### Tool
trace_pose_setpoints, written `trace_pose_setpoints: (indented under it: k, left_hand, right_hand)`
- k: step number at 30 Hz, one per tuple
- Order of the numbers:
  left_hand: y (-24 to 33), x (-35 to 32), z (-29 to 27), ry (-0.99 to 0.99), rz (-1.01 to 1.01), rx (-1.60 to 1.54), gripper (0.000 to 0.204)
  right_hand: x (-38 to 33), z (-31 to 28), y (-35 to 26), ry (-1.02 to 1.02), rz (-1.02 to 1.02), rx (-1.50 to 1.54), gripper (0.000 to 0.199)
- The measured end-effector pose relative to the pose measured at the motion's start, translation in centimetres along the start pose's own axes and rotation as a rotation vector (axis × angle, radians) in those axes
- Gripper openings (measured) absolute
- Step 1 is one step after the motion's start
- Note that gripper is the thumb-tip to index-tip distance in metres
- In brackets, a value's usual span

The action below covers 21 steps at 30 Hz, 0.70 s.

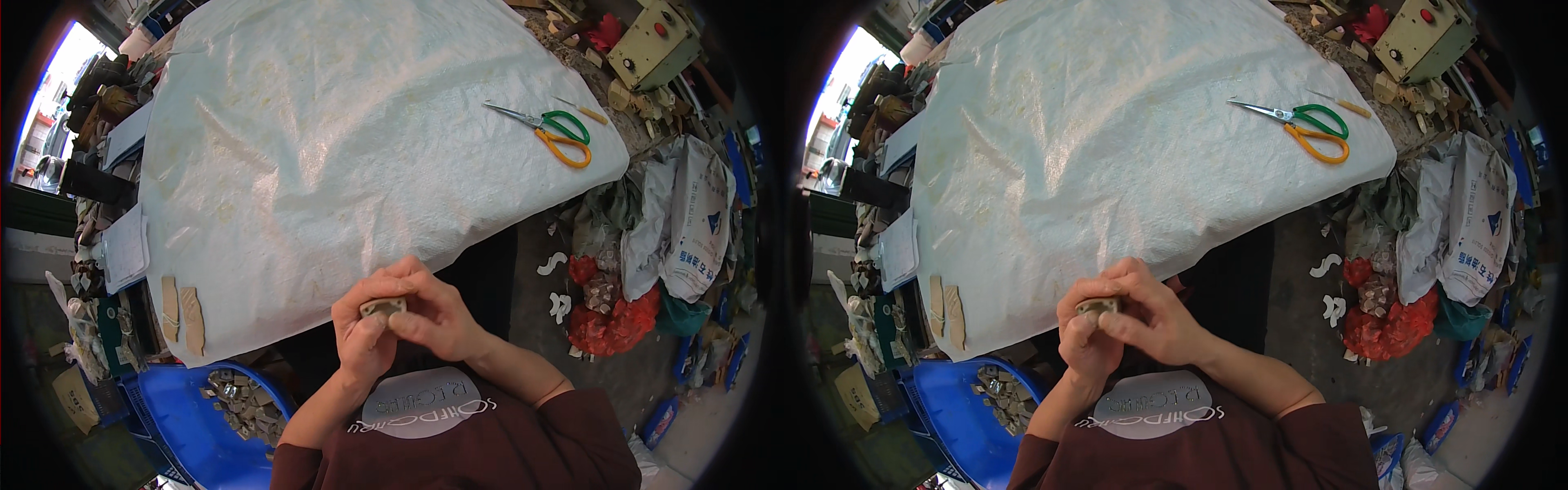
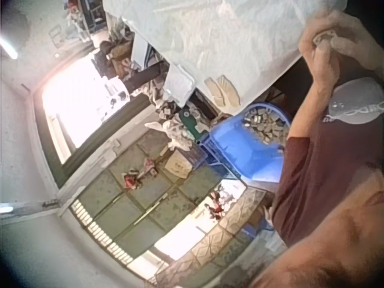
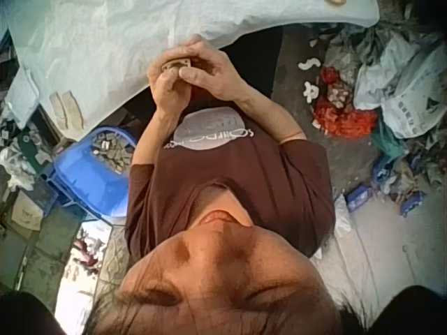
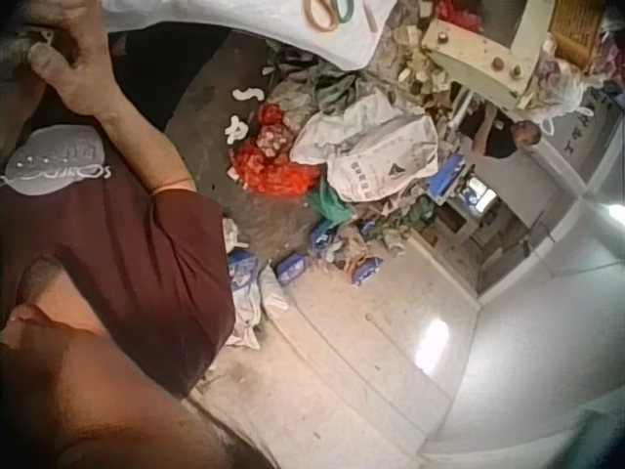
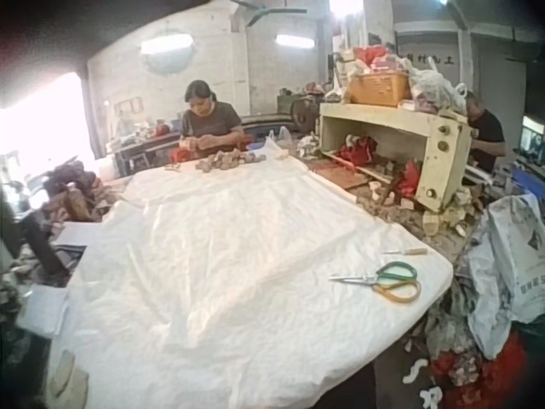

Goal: The person wraps small, light-colored rectangular objects with brown paper strips. They fold the paper around the object, trim the excess with scissors, and place the wrapped item into a blue bin. The process is repeated for multiple items.

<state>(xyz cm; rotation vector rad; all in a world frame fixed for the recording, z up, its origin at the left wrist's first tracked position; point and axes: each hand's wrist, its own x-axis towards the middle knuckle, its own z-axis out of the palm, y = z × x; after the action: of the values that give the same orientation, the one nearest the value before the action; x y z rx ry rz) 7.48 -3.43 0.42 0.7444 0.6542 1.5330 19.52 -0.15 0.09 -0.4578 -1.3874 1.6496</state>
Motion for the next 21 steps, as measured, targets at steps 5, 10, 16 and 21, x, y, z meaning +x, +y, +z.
trace_pose_setpoints:
  k: [5,10,16,21]
  left_hand:
    - [-0.5,-0.5,-0.3,0.027,-0.022,0.077,0.034]
    - [-0.5,-0.5,-0.9,0.03,-0.127,-0.033,0.04]
    - [0.8,-0.3,-0.3,0.157,-0.222,-0.086,0.036]
    - [1.0,-0.5,0.2,0.058,-0.144,-0.063,0.026]
  right_hand:
    - [-0.4,0.7,0.6,0.111,0.004,-0.044,0.016]
    - [-0.4,-0.6,0.9,0.049,0.143,0.089,0.027]
    - [0.0,-1.2,0.5,-0.114,-0.06,-0.455,0.052]
    - [-0.2,-0.4,0.1,-0.034,-0.081,-0.411,0.048]
